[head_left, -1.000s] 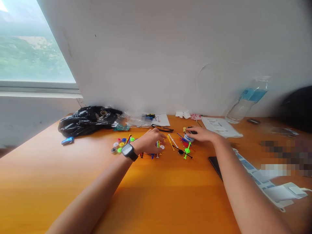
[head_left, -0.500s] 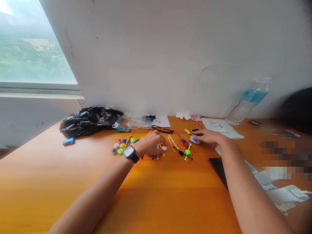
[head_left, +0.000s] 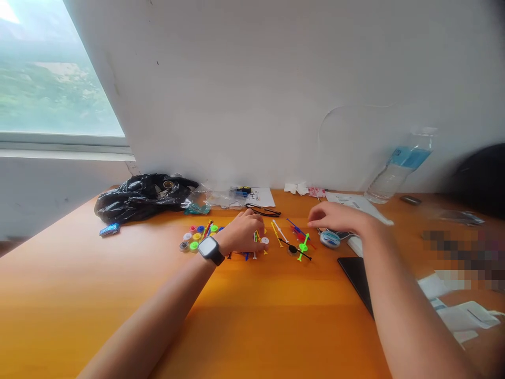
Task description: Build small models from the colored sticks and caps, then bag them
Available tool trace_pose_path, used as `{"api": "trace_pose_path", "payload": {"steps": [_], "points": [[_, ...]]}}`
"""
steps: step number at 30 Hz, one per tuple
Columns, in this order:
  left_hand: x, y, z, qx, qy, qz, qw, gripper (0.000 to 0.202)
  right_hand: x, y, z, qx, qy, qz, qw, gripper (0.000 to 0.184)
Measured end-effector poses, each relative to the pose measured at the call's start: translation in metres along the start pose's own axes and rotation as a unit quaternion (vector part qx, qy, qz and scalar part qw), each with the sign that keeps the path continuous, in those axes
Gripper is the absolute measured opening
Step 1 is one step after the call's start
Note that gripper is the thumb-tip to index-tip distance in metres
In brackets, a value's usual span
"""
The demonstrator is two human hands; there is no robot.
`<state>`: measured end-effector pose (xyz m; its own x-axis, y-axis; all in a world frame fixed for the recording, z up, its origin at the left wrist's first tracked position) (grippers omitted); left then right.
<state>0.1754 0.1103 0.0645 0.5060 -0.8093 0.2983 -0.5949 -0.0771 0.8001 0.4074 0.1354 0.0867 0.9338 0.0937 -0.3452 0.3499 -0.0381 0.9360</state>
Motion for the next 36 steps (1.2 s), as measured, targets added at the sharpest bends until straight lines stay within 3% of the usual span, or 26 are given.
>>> {"api": "trace_pose_path", "payload": {"steps": [4, 7, 10, 14, 17, 22, 26, 29, 32, 36], "points": [[-0.003, -0.003, 0.002, -0.002, 0.006, -0.005, 1.0, 0.028, -0.058, -0.05, 0.014, -0.173, 0.015, 0.035, 0.984, 0.026], [-0.005, -0.004, 0.003, -0.002, 0.009, -0.007, 1.0, 0.027, -0.072, -0.076, 0.015, -0.205, 0.0, 0.091, 0.975, 0.029], [-0.005, -0.005, 0.003, -0.008, 0.013, -0.006, 1.0, 0.025, -0.071, -0.085, 0.013, -0.2, -0.003, 0.112, 0.973, 0.025], [-0.001, -0.002, 0.002, -0.001, 0.002, -0.003, 1.0, 0.026, -0.071, -0.077, 0.01, -0.172, 0.012, 0.08, 0.982, 0.015], [0.0, -0.001, 0.0, 0.015, -0.01, -0.002, 1.0, 0.031, -0.075, -0.062, 0.004, -0.111, 0.022, 0.041, 0.993, 0.013], [-0.005, -0.003, 0.0, 0.021, -0.025, 0.002, 0.999, 0.017, -0.085, -0.046, -0.007, -0.012, 0.048, -0.049, 0.998, 0.007], [-0.009, 0.008, -0.003, 0.045, 0.003, 0.023, 0.999, 0.033, -0.09, -0.044, -0.015, 0.051, 0.053, -0.132, 0.988, 0.007], [-0.004, 0.029, -0.009, 0.105, 0.026, 0.121, 0.987, 0.041, -0.101, -0.045, -0.016, 0.057, 0.054, -0.242, 0.967, 0.01], [0.002, 0.046, -0.015, 0.157, 0.052, 0.222, 0.961, 0.032, -0.117, -0.04, -0.012, 0.049, 0.055, -0.376, 0.924, 0.011], [0.002, 0.06, -0.018, 0.209, 0.089, 0.276, 0.934, 0.034, -0.131, -0.03, -0.006, 0.04, 0.06, -0.478, 0.875, 0.016]]}}
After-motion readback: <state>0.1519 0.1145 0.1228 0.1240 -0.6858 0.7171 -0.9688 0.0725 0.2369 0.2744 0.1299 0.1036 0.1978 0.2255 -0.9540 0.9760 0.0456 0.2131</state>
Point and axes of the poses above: each hand's wrist, its own z-axis away from the middle knuckle, its own y-axis out of the back of the hand, x = y × z, the point moved 10 cm from there along -z, towards the middle knuckle, and after that the axes turned 14 degrees about x, right-handed, at the moved point
